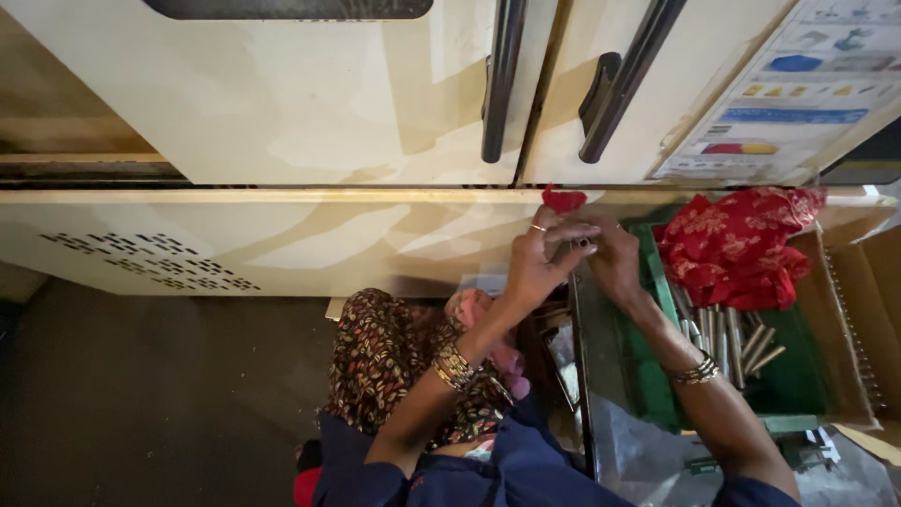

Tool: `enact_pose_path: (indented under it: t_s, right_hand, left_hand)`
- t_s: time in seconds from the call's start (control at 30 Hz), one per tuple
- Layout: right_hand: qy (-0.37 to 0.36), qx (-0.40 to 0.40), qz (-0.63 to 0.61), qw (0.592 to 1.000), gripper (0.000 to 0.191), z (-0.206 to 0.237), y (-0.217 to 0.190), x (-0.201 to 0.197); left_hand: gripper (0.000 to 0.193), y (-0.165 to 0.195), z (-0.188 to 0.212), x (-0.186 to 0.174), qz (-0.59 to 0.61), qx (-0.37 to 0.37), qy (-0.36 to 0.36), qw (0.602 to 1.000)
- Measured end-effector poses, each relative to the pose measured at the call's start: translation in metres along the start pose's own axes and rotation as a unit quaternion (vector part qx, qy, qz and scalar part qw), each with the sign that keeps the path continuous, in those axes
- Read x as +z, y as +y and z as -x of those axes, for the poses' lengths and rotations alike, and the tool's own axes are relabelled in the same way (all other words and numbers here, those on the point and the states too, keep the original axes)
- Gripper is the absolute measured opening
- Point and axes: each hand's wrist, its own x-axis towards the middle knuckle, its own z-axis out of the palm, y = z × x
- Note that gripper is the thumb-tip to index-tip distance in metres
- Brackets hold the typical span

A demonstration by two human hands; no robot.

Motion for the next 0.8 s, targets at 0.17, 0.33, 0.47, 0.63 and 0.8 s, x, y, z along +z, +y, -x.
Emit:
enact_pose_path:
  t_s: [0.17, 0.33, 0.47, 0.63, 0.8]
  right_hand:
    - [-0.024, 0.158, -0.017, 0.987, 0.023, 0.004, 0.014, 0.009]
    - [0.068, 0.129, -0.193, 0.97, 0.019, 0.002, 0.022, -0.01]
    - [0.241, 0.151, -0.395, 0.874, 0.028, -0.009, 0.015, -0.062]
    - [0.296, 0.125, 0.014, 0.947, 0.022, 0.029, -0.014, -0.166]
    - [0.236, 0.26, 0.382, 0.855, 0.016, 0.11, -0.007, -0.269]
  left_hand:
    - [0.049, 0.007, -0.01, -0.025, 0.014, -0.104, 0.068, 0.992]
    - [0.07, 0.009, -0.06, -0.083, -0.084, -0.052, 0.249, 0.963]
    - [0.073, 0.017, -0.119, -0.129, -0.088, 0.111, 0.255, 0.956]
    - [0.067, 0.03, -0.176, -0.133, -0.063, 0.167, 0.169, 0.969]
    - [0.095, 0.018, -0.197, -0.115, -0.014, 0.085, 0.116, 0.99]
